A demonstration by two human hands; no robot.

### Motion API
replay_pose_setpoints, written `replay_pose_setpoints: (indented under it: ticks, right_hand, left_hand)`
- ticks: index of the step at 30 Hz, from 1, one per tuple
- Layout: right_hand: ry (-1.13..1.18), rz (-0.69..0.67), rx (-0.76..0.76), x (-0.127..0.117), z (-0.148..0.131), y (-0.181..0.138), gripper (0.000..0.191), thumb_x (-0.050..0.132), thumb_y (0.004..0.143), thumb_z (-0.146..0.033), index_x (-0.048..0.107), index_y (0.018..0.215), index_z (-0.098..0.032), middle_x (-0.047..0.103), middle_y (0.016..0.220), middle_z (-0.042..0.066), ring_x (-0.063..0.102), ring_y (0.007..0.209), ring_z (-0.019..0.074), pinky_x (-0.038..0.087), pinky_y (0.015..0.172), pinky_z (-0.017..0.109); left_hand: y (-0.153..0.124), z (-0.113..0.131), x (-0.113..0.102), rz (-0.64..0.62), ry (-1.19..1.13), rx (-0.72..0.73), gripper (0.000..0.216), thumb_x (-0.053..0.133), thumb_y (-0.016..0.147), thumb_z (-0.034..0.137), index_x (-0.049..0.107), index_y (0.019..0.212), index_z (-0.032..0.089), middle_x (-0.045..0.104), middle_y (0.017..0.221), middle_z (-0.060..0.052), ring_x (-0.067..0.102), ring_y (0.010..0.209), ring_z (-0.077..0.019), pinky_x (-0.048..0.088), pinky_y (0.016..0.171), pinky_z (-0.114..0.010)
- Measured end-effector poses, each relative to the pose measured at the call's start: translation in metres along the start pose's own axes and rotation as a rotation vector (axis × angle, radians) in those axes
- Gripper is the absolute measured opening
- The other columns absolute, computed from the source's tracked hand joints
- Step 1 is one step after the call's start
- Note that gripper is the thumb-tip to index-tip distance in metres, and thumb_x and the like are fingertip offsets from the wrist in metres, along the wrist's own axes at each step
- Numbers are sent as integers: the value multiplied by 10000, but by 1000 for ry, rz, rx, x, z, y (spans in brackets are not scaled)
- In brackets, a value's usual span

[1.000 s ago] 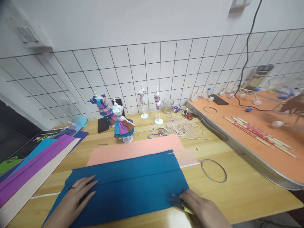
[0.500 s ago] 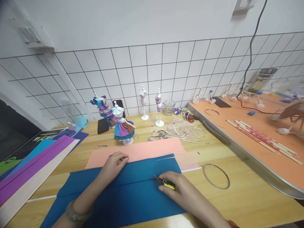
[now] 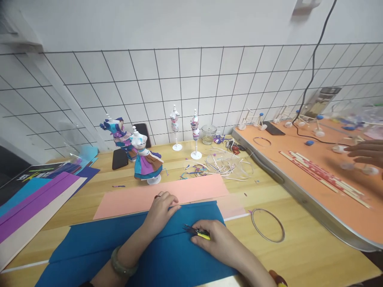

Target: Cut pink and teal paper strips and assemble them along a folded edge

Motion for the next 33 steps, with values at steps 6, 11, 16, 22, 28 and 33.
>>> replay_pose_setpoints:
  ticks: [6,11,16,22,28,33]
  right_hand:
    - [-53,-124,1,-4,-10,1,300,546,833,-456,635,976,-208,660,869,6,581,772,169,430,667,245]
    - [-118,-204,10,-16,-17,14,345,437,887,-505,592,901,-197,580,726,-15,495,634,120,361,566,218]
    - [-45,-248,5,-20,-11,41,382,511,834,-547,589,891,-178,496,666,-33,419,590,100,319,526,209]
    - [97,-183,-6,-29,5,53,385,591,783,-530,653,906,-171,465,598,-41,373,551,96,278,494,218]
    - [-3,-41,-5,-54,23,49,325,613,769,-496,701,878,-203,650,761,21,530,660,161,383,579,252]
    - [-151,28,2,-63,21,47,290,607,781,-470,699,843,-202,658,770,28,548,655,160,391,576,251]
  left_hand:
    - [0,5,1,-7,-13,55,18,592,810,211,606,808,202,589,858,-40,516,876,-206,395,768,-335]
    - [-1,5,0,24,-30,52,87,563,814,199,606,738,200,584,826,-36,514,876,-204,383,771,-334]
    - [-1,1,-3,83,-86,32,98,564,787,170,582,693,192,597,788,-24,527,846,-191,380,747,-313]
    - [1,-2,-4,104,-138,15,121,546,778,153,563,666,193,609,711,-6,536,771,-171,377,704,-291]
    - [2,-4,-1,95,-168,8,121,538,777,146,566,669,194,623,703,0,538,753,-165,379,710,-293]
    - [3,-3,-3,97,-182,4,120,537,777,146,563,669,191,628,711,-5,538,759,-166,386,710,-293]
Point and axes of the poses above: each hand's wrist, its own y-axis towards the middle knuckle, its own x-axis out of the palm, z = x × y, the point moved 10 cm from there along y, towards the middle knuckle
